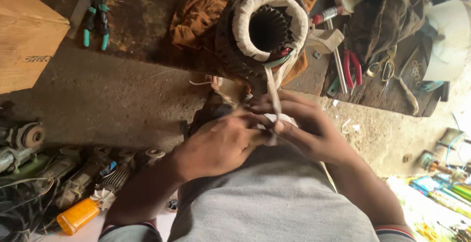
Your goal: The person wraps white cloth tape around the copper windings of an electric motor stator on a workbench, pressing and tucking the tape around the ring. They then lift the stator, remove the tape, and use a hammer, pliers and a screwdriver on the motor housing and windings.
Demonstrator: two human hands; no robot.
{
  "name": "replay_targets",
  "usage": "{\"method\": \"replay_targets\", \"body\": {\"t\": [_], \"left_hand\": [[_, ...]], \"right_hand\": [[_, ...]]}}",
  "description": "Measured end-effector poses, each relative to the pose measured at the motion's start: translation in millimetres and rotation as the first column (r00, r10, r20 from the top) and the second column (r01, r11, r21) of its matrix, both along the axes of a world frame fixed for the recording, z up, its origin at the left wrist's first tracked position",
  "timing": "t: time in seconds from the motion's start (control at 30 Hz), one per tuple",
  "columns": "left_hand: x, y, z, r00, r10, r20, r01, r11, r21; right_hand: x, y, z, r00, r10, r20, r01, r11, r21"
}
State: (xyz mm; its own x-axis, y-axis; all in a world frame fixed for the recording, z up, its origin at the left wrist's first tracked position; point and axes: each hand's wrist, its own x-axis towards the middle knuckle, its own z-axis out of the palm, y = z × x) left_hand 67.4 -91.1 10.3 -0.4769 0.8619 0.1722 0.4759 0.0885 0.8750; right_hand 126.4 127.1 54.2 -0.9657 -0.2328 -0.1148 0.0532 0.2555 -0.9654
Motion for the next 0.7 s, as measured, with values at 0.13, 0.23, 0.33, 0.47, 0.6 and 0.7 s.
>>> {"method": "replay_targets", "body": {"t": [0.13, 0.23, 0.33, 0.47, 0.6, 0.7], "left_hand": [[-12.9, 7.7, -9.3, 0.934, 0.236, -0.269, -0.268, 0.96, -0.088], [-18.3, 14.4, -18.2, 0.909, 0.367, -0.196, -0.335, 0.925, 0.179], [-29.2, 25.5, -24.0, 0.907, 0.323, -0.269, -0.245, 0.927, 0.285], [-33.8, 26.8, -24.9, 0.847, 0.309, -0.432, -0.187, 0.935, 0.302], [-28.6, 21.7, -32.1, 0.833, 0.32, -0.452, -0.192, 0.932, 0.308], [-32.1, 29.6, -46.1, 0.818, 0.352, -0.455, -0.239, 0.928, 0.287]], "right_hand": [[22.8, 4.8, 18.8, 0.996, 0.027, 0.083, -0.018, 0.994, -0.104], [36.3, 6.0, 29.8, 0.994, 0.067, 0.088, -0.071, 0.996, 0.045], [33.0, 0.5, 38.7, 0.999, 0.034, 0.024, -0.037, 0.988, 0.151], [8.1, -6.7, 25.0, 0.938, -0.094, -0.335, 0.28, 0.777, 0.564], [-6.7, 4.5, -25.2, 0.839, 0.023, -0.544, 0.374, 0.701, 0.607], [-2.7, 15.0, -58.4, 0.801, 0.001, -0.599, 0.406, 0.734, 0.545]]}}
